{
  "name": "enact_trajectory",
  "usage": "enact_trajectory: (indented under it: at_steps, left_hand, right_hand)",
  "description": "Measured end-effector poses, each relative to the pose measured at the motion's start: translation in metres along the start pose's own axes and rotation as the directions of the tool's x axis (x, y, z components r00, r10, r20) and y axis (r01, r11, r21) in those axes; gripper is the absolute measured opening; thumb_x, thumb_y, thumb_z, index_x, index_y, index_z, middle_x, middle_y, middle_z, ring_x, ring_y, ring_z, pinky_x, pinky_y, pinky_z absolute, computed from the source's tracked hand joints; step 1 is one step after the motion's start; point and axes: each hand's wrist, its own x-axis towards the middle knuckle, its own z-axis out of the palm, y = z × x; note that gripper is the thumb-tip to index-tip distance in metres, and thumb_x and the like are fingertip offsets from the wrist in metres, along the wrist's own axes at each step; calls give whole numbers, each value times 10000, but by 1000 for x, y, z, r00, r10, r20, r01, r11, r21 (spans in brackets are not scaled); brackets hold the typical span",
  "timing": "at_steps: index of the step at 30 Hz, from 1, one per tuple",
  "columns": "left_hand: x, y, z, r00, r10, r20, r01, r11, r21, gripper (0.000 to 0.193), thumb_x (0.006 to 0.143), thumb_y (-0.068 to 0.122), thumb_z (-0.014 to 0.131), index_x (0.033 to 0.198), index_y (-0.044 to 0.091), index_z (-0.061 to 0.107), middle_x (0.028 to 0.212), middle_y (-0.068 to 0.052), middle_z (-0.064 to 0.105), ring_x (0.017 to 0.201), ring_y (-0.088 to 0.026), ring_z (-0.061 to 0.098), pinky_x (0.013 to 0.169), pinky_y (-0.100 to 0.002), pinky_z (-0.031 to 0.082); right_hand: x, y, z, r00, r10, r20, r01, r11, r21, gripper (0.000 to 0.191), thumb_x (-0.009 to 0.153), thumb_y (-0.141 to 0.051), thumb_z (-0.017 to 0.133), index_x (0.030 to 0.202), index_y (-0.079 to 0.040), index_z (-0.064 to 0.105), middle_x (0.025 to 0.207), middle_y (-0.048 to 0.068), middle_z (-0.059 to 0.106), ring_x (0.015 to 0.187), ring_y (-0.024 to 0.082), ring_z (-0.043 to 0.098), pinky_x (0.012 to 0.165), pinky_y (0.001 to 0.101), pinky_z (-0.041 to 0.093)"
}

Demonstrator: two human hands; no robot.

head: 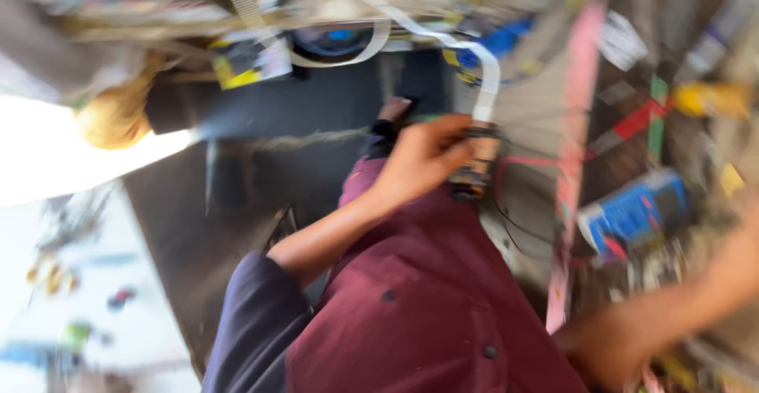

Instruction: The person holds a small circuit board with a white cable attached and probes its contacts using the red and black probes of a digital multimeter, repositioning the probes on different points of the board. They turn the board over and continue probing, then set the board down on the cluttered workbench and handle a small component by hand.

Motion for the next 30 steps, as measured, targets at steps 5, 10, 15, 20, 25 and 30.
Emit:
enact_trajectory:
  at_steps: [5, 10, 15, 20, 25, 30]
  left_hand:
    - [-26, 4, 6, 995, -97, 26, 100, 982, -162, 282, 1018, 2, 586, 1288, -71, 617, 1126, -94, 736, 1004, -127, 705, 876, -250, 574]
    - [-39, 7, 19, 997, -80, 14, 81, 985, -154, 264, 1049, 0, 622, 1298, -86, 644, 1075, -109, 739, 921, -112, 670, 795, -238, 535]
    - [-23, 9, 28, 992, -64, 110, 85, 978, -191, 275, 1027, 12, 615, 1289, -72, 614, 1104, -93, 741, 960, -104, 700, 827, -235, 572]
    - [31, 13, 25, 979, -31, 201, 53, 993, -104, 268, 1046, 22, 635, 1298, -71, 624, 1090, -94, 740, 903, -81, 677, 753, -224, 546]
    - [96, 28, 13, 940, -21, 340, 58, 993, -99, 308, 1040, 21, 660, 1335, -57, 612, 1074, -81, 732, 861, -60, 645, 733, -215, 539]
    - [141, 36, 3, 897, -41, 441, 106, 987, -122, 295, 1056, -6, 653, 1342, -59, 606, 1091, -83, 723, 917, -74, 663, 767, -224, 551]
  right_hand:
    - [-14, -8, 16, 982, -6, 188, -56, 944, 324, 67, 1091, -124, 630, 1089, -62, 604, 908, 49, 568, 827, 157, 563, 681, 268, 464]
    - [-40, -30, 30, 961, 97, 259, -198, 895, 400, 138, 1049, -103, 660, 985, -18, 574, 861, 63, 548, 761, 125, 472, 680, 237, 408]
    - [-48, -28, 24, 969, 83, 231, -183, 873, 453, 167, 1051, -114, 673, 976, -5, 572, 862, 63, 550, 755, 122, 474, 672, 237, 404]
    - [-54, -16, 24, 999, 1, 36, -14, 933, 360, 157, 1081, -97, 691, 993, 8, 614, 868, 89, 594, 769, 148, 525, 665, 254, 410]
    - [-55, -14, 78, 973, -80, -216, -4, 932, -362, 84, 1105, -35, 733, 1120, 46, 717, 983, 110, 700, 796, 129, 562, 716, 243, 420]
    - [-45, 13, 176, 958, -284, 46, 198, 535, -822, 285, 983, -78, 793, 1250, -43, 700, 1287, 160, 641, 1190, 319, 610, 966, 403, 511]
